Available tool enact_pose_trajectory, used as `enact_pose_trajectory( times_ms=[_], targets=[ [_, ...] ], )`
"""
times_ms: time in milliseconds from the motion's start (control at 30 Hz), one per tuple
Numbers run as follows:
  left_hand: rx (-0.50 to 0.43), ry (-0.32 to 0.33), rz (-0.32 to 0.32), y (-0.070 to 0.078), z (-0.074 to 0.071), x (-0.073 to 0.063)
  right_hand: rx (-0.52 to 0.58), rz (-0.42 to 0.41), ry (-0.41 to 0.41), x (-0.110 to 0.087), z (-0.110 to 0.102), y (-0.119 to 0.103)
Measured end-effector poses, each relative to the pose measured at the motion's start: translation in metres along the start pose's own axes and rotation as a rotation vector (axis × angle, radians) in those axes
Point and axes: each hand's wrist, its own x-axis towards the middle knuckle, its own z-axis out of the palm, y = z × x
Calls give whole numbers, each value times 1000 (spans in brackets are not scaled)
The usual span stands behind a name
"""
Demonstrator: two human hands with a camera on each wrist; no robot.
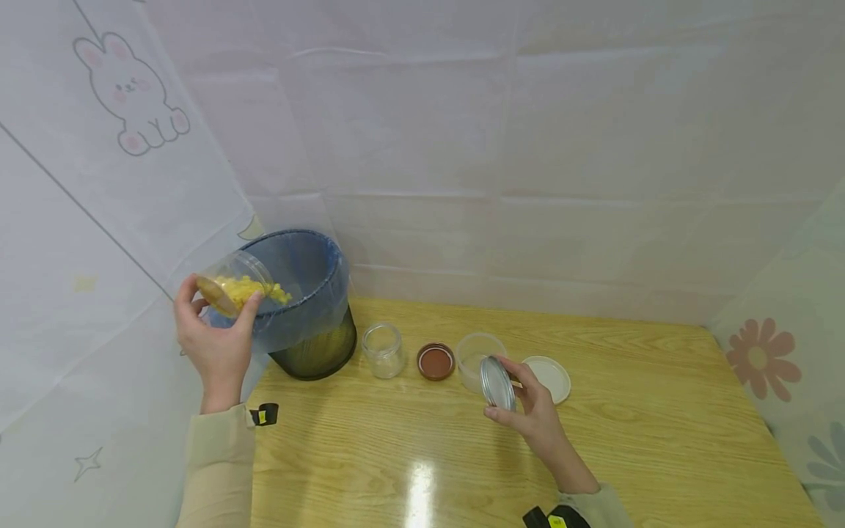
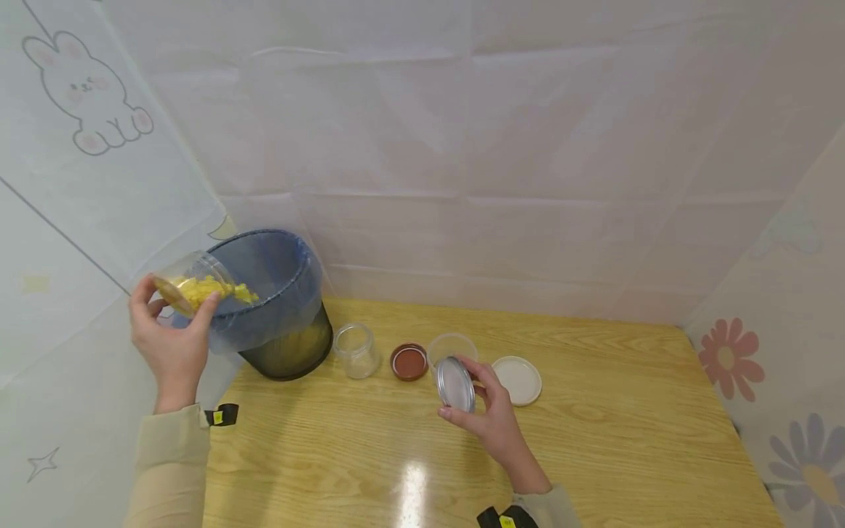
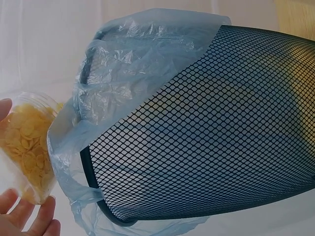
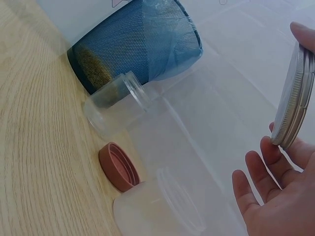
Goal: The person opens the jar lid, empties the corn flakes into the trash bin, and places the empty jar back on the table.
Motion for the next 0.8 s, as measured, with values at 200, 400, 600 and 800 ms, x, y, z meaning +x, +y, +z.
enact_pose_trajectory(
  times_ms=[200, 400, 600, 800],
  targets=[
    [2, -13, 11, -8, -2, 1, 2, 2, 8, 0, 1, 1],
    [16, -3, 17, -6, -2, 1, -1, -1, 11, -1, 1, 2],
    [19, 11, 28, -5, -3, 3, -1, 0, 8, -1, 1, 1],
    [24, 28, 41, -3, -4, 4, 1, -1, 4, 0, 1, 2]
  ],
)
